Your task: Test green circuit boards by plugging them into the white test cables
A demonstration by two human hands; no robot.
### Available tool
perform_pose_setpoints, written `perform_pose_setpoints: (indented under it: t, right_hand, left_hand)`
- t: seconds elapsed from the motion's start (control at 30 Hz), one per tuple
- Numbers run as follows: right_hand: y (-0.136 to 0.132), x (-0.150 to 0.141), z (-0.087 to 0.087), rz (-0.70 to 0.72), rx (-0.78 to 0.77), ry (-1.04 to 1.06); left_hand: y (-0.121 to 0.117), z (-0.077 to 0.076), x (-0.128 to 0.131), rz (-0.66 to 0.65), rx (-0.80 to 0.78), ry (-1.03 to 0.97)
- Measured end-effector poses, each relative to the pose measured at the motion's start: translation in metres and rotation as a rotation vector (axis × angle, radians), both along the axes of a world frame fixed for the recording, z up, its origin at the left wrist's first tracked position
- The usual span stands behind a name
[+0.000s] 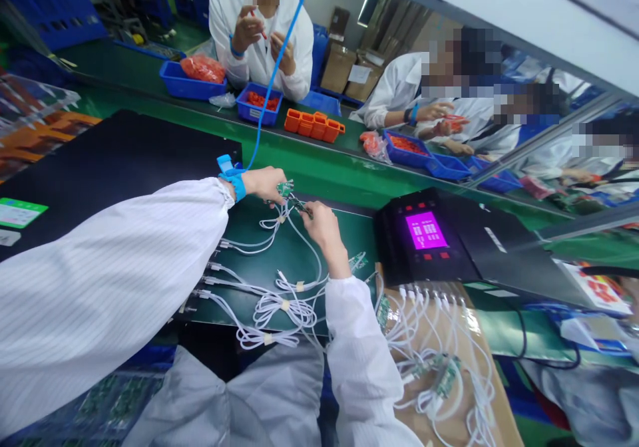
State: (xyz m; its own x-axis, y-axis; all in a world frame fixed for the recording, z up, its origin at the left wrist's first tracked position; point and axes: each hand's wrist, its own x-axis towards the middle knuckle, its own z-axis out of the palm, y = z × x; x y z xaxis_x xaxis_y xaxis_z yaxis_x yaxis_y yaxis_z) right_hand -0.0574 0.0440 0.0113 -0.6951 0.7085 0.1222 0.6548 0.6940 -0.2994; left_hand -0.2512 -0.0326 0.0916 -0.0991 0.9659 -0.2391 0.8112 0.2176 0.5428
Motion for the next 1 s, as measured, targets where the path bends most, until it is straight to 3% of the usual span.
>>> perform_pose_setpoints:
  t: [0.27,0.47,0.6,0.7,0.8,0.9,1.0]
  right_hand:
    - [0.017,-0.008,0.0,-0.274,-0.02,-0.138]
    - [0.024,-0.023,-0.009,-0.298,-0.073,-0.182]
    - [0.02,0.001,0.01,-0.268,-0.076,-0.162]
    - [-0.004,0.055,0.032,-0.302,-0.046,-0.059]
    - [-0.054,0.115,0.039,-0.362,-0.103,-0.072]
    - [-0.111,0.152,0.02,-0.356,-0.229,-0.089]
    - [-0.142,0.16,-0.011,-0.347,-0.277,-0.009]
  left_hand:
    - [0.003,0.003,-0.003,0.036,-0.026,-0.122]
    - [-0.003,0.006,0.0,0.058,-0.19,-0.303]
    - [-0.004,0.005,0.003,0.036,-0.155,-0.34]
    - [-0.004,0.004,0.007,-0.009,-0.125,-0.356]
    - [-0.002,0.002,0.012,-0.079,-0.141,-0.368]
    - [0.0,-0.002,0.015,-0.147,-0.17,-0.361]
    - [0.0,-0.006,0.019,-0.192,-0.194,-0.334]
